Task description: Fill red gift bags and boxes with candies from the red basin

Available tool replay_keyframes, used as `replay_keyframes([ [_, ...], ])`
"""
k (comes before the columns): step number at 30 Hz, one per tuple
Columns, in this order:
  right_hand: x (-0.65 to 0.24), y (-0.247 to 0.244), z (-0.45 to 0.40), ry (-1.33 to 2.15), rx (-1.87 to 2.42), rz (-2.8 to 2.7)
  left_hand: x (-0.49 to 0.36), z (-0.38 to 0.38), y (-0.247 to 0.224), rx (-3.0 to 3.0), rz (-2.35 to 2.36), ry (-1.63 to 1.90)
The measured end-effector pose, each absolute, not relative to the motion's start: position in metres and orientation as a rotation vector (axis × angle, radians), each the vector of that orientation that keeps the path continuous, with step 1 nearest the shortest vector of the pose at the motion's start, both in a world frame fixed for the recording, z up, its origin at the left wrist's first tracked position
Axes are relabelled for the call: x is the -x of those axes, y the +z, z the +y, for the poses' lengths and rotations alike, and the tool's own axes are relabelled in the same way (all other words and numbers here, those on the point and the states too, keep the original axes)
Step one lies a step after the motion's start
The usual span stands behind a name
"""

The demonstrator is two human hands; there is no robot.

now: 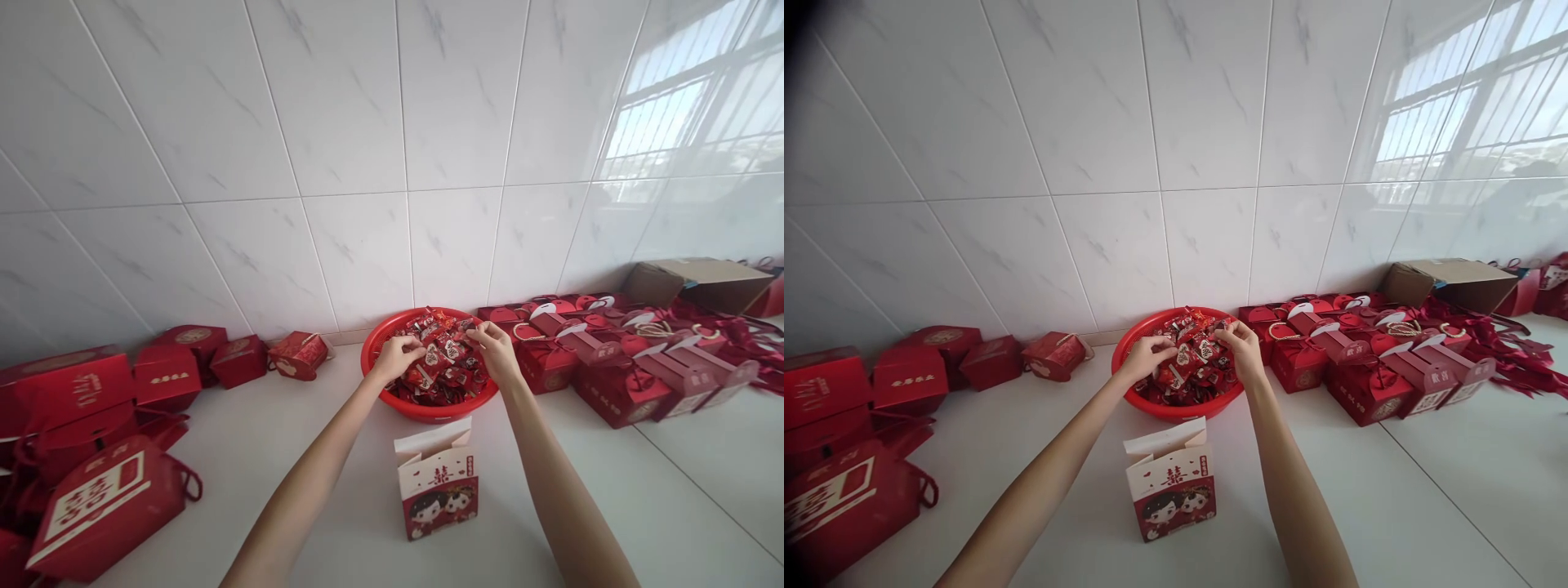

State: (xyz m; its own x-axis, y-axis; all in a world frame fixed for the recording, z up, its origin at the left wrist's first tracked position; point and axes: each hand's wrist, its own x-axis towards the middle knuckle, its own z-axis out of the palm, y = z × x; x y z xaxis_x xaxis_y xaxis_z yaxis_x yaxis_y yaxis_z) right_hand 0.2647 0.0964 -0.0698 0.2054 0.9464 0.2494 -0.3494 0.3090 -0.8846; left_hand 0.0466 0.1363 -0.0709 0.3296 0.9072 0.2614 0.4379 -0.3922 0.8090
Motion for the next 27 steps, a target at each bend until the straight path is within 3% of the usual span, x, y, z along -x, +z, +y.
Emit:
replay_keyframes([
  [4, -0.258, -0.068, 0.093, 1.055, 0.754, -1.028, -0.05, 0.132, -0.068, -1.794, 1.053, 1.145],
  [13, -0.239, -0.071, 0.089, 1.174, 0.933, -1.166, -0.074, 0.114, -0.061, -1.721, 0.793, 1.105],
  [17, -0.242, -0.074, 0.092, 1.204, 0.931, -0.988, -0.07, 0.115, -0.065, -1.883, 1.087, 1.116],
  [21, -0.249, -0.075, 0.095, 1.243, 0.853, -0.846, -0.067, 0.12, -0.071, -2.137, 1.485, 0.766],
  [24, -0.253, -0.077, 0.096, 1.238, 0.854, -0.835, -0.067, 0.123, -0.073, -2.084, 1.474, 0.666],
  [27, -0.253, -0.079, 0.097, 1.205, 0.863, -0.843, -0.065, 0.124, -0.071, -1.962, 1.302, 0.839],
])
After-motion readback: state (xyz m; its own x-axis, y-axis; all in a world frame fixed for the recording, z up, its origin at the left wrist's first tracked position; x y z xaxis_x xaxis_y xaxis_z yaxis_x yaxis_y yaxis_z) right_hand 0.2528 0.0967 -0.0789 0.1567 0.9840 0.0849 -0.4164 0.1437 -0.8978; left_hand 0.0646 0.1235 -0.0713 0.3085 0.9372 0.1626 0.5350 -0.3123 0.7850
